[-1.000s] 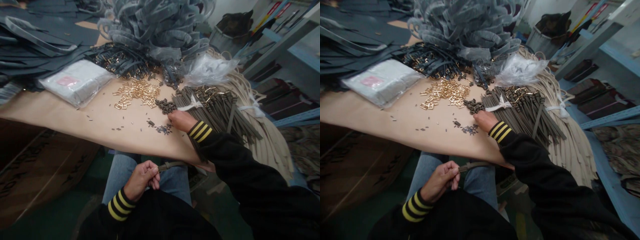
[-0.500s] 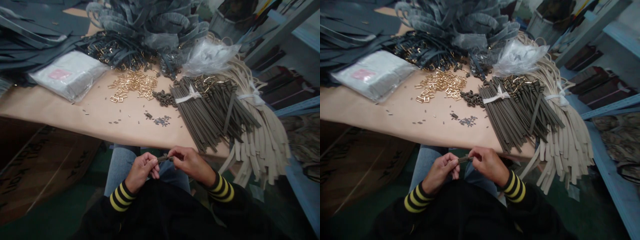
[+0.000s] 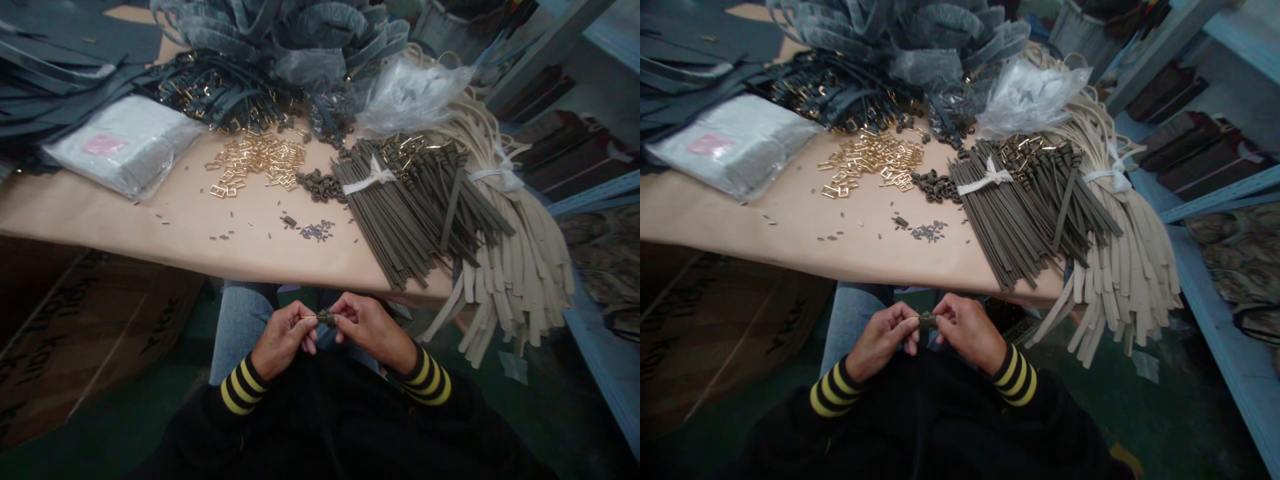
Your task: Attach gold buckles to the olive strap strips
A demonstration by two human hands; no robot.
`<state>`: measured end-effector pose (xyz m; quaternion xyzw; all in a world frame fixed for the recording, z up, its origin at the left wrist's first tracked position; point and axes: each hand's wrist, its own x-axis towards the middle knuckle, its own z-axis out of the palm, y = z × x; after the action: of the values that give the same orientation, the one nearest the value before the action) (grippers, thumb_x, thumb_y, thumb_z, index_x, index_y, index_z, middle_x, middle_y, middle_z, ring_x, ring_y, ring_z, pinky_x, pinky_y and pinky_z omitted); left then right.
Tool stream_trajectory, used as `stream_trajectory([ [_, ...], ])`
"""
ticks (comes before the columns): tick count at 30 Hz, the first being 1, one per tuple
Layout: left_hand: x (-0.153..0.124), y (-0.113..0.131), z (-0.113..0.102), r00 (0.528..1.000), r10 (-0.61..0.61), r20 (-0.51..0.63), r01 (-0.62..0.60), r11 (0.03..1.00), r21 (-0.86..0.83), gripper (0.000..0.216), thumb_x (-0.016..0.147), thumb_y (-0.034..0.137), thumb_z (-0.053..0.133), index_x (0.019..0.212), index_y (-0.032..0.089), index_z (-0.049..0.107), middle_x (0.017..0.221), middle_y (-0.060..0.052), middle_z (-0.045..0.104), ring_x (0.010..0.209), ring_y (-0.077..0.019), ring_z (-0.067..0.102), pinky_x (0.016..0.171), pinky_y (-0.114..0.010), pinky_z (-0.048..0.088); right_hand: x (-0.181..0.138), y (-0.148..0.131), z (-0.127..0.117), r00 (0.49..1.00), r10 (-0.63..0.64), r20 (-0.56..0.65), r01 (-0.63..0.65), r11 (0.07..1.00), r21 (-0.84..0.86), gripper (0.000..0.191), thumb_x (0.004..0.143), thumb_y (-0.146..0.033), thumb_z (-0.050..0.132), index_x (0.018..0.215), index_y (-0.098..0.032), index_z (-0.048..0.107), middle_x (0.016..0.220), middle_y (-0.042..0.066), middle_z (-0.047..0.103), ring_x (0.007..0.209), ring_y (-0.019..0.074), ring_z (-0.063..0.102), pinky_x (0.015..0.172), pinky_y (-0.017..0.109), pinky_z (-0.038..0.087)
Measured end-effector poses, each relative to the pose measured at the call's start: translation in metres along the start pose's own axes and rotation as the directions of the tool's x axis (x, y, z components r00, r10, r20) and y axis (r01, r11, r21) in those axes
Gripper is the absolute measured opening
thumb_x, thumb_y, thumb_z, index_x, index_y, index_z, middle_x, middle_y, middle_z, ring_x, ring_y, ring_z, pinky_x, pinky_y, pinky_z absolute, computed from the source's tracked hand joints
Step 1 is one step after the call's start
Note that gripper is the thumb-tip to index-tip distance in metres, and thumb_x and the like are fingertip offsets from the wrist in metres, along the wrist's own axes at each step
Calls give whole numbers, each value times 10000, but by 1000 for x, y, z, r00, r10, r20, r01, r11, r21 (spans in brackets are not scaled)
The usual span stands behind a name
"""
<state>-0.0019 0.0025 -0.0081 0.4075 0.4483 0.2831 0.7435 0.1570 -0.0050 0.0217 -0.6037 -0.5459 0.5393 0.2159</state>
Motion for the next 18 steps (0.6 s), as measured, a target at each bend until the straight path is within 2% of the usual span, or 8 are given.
stream_trajectory([
  [6,0,-2,-2,999,-26,-26,25,1000,-10,255,686,350,578,653,124,465,483,35,562,347,-56,500,365,-162,382,-6,-2,-1,996,-87,-7,85,983,-161,80,743,-161,459,750,-172,538,588,-1,599,513,115,595,498,202,451],
  [10,0,-3,-1,999,-27,-17,27,999,-32,264,677,356,587,650,125,462,486,35,565,350,-59,506,369,-166,391,-8,-3,1,998,-60,23,62,993,-105,98,757,-219,480,787,-160,553,651,27,631,561,132,619,536,219,471],
  [18,-4,-1,1,999,5,54,-3,999,-38,262,731,385,525,710,134,453,540,14,590,374,-76,531,374,-178,394,-7,-10,5,1000,-4,12,4,1000,0,25,742,-183,488,760,-176,471,583,-15,583,516,114,601,490,197,458],
])
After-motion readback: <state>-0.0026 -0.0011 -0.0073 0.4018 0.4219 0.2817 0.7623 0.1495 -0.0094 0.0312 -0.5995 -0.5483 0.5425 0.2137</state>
